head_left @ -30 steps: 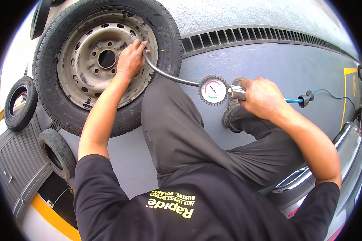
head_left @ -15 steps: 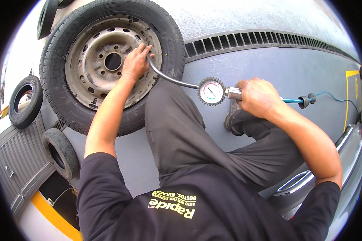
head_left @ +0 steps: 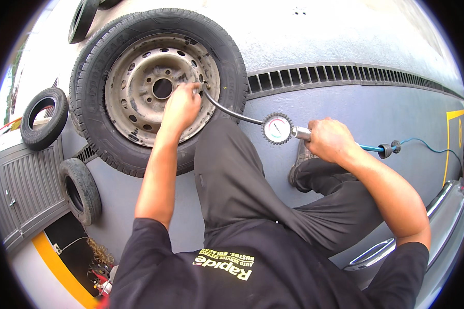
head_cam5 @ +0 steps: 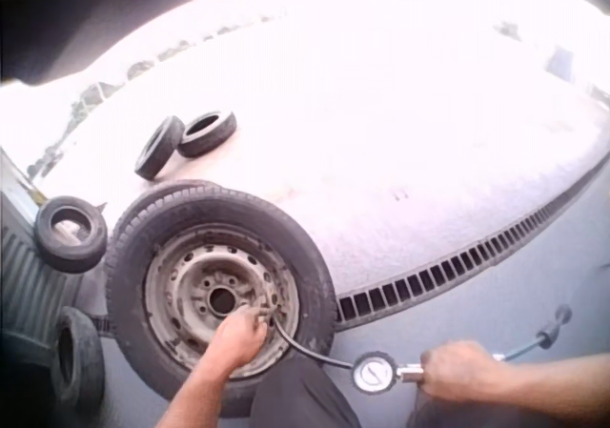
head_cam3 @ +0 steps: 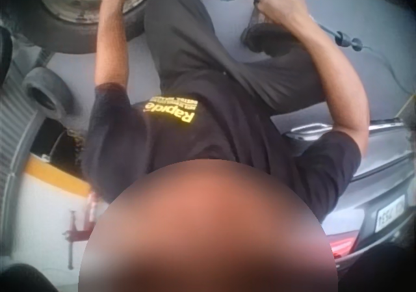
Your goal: The person retrieves a tire inflator and connects it to a tire valve to inflate the tire. They monitor the pressure gauge while inflating, then disconnect the inflator and move the tire aside.
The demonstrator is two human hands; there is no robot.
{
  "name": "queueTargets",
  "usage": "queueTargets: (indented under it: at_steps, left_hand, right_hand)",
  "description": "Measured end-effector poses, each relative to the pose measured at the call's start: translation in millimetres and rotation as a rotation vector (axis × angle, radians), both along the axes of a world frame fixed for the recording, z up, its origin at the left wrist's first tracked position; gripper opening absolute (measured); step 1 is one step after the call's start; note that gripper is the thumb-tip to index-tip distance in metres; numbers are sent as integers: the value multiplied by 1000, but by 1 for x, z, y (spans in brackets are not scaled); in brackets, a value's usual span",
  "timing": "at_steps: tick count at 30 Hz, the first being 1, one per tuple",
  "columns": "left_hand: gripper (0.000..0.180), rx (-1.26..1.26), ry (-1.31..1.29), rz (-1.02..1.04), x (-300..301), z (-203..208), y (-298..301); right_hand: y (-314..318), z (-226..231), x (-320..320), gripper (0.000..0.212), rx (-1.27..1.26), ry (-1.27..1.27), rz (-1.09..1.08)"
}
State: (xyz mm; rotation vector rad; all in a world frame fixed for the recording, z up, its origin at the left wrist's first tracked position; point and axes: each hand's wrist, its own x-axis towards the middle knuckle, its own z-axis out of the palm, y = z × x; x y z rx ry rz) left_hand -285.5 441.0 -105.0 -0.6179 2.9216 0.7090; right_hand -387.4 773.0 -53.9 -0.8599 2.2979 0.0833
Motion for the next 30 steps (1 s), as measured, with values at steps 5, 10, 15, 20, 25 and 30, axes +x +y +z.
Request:
queueTargets:
  at_steps: [5, 10, 15, 20, 25, 30]
  left_hand:
    - [23, 753, -132, -705, 36, 80, 109]
    - [18, 282, -738, -1375, 2, 2, 244]
    - [29, 177, -898, -1114, 7, -97, 263]
    - [26, 317, -585, -1267, -16, -98, 251]
    - [26, 269, -665, -966, -19, -78, 239]
    - [24, 303, -634, -1174, -14, -80, 251]
  right_hand:
    - [-1, 0, -3, 24, -3, -4, 42]
    - [-6, -2, -3, 25, 25, 7, 41]
    - [-7, -5, -6, 27, 73, 27, 58]
    - [-8, -6, -9, 27, 75, 5, 73]
    - [-8, -11, -10, 27, 72, 27, 99]
    - [-10, -11, -12, 27, 81, 28, 110]
